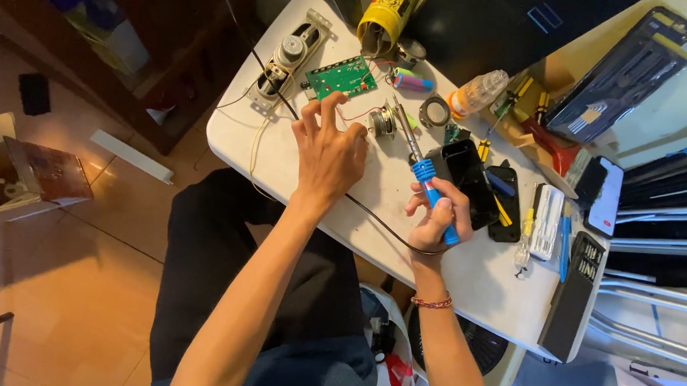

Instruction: Soldering wires to a small electronic component on a workbench during a repair task.

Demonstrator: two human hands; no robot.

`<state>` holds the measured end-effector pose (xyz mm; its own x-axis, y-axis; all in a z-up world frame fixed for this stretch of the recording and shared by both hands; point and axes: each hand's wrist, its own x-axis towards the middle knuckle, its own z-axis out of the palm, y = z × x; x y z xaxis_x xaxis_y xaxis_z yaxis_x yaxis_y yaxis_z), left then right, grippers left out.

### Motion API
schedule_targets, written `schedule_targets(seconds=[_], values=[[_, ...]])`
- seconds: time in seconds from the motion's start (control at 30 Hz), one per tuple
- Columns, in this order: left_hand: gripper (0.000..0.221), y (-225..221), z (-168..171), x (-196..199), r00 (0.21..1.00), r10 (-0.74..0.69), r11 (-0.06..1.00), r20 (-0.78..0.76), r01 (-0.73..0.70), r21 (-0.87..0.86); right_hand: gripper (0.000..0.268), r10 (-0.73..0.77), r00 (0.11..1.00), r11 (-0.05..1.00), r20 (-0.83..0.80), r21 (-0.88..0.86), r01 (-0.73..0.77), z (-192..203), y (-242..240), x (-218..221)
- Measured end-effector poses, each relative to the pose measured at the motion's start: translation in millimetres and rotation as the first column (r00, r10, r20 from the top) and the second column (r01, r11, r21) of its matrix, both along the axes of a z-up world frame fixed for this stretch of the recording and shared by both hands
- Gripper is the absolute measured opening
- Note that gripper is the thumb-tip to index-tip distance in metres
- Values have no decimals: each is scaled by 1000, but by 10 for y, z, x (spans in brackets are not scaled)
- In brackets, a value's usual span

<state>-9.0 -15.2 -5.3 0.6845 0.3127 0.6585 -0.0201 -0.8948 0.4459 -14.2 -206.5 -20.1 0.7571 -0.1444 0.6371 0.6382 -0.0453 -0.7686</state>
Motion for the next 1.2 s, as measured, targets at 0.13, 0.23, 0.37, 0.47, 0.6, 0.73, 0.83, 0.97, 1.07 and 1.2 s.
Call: schedule_targets(seconds=[0.13, 0.23, 0.37, 0.47, 0.6, 0.73, 0.83, 0.97, 1.07, 1.2], values=[[15, -14, 71, -33, 999, -1, 1000, -48, 2, 18, 35, 6, 1000, 1000, -7, -8, -6, -5, -7, -3], [17, -21, 24, -23, 998, -9, 1000, -57, 10, 12, 35, 7, 1000, 1000, 6, 4, -7, -5, -3, 4], [22, -40, -76, 2, 996, -27, 999, -79, 28, 19, 35, 4, 1000, 1000, -11, 13, -4, -4, -9, -2], [26, -48, -100, 2, 995, -42, 999, -93, 45, 24, 36, 7, 1000, 1000, -11, 11, -7, -22, -15, 9], [26, -11, -19, -10, 999, -39, 999, -26, 39, -22, 37, 3, 1000, 1000, -3, -4, -3, -40, -35, 21], [28, 16, -34, -15, 1000, -16, 999, 6, 17, -48, 37, 13, 1000, 1000, 4, 12, -13, -62, -52, 32], [33, 23, -67, -9, 1000, -8, 997, 3, 8, -71, 37, 20, 1000, 1000, -20, 1, -20, -58, -59, 32], [29, 1, -12, -20, 1000, -17, 998, -23, 16, -62, 36, 24, 1000, 1000, 14, -9, -24, -48, -61, 33], [34, -6, -19, -40, 996, -34, 999, -81, 32, -21, 37, -17, 999, 999, -36, -33, 16, 40, 4, -50], [20, -15, -30, -41, 989, -39, 999, -144, 38, -14, 40, -60, 992, 997, -107, -51, 55, 95, 47, -96]])
